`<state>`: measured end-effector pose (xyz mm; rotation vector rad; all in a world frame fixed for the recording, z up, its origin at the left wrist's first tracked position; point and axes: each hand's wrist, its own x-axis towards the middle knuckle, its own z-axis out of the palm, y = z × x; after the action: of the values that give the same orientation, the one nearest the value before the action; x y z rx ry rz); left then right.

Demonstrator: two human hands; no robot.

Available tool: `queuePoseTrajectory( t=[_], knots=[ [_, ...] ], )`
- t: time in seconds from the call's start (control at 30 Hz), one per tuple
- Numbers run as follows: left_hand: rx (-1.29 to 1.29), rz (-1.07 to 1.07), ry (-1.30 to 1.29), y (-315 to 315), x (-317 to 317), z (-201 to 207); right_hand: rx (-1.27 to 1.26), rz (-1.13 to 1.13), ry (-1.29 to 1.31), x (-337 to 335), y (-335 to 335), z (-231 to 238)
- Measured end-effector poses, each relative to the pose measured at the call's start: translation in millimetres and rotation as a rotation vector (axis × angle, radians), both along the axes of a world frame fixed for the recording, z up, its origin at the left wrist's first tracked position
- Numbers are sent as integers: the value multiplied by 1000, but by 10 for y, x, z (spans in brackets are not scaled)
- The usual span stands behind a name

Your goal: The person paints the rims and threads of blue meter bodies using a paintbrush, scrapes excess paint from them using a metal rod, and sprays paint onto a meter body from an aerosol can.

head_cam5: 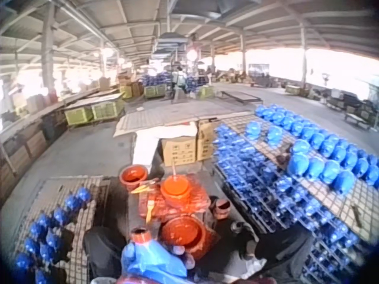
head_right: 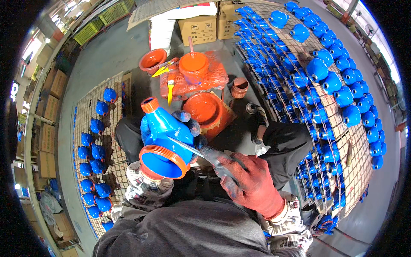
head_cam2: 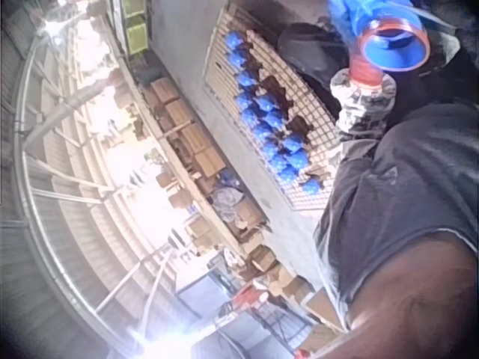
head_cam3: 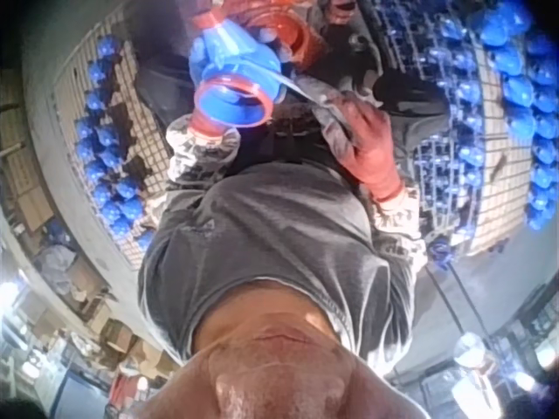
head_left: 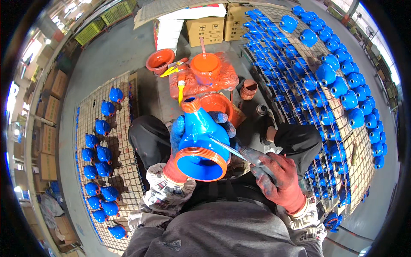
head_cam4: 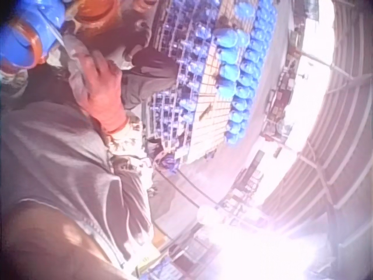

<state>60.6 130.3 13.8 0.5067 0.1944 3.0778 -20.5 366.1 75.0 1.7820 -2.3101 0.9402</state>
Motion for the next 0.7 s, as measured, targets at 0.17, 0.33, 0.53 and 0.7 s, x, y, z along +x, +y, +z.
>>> queuePoseTrajectory(
  t=[0.17,0.33,0.53,0.7],
  knots=[
    [-73,43,-202,-51,58,-26,42,3,-46,-52,14,133],
    [-50,82,-214,-59,67,-66,72,-18,-17,-29,36,200],
    [-76,67,-159,-81,76,-75,58,-21,-80,59,-47,66],
    [-13,126,-161,-26,131,-70,-4,2,-158,62,-87,24]
  ],
)
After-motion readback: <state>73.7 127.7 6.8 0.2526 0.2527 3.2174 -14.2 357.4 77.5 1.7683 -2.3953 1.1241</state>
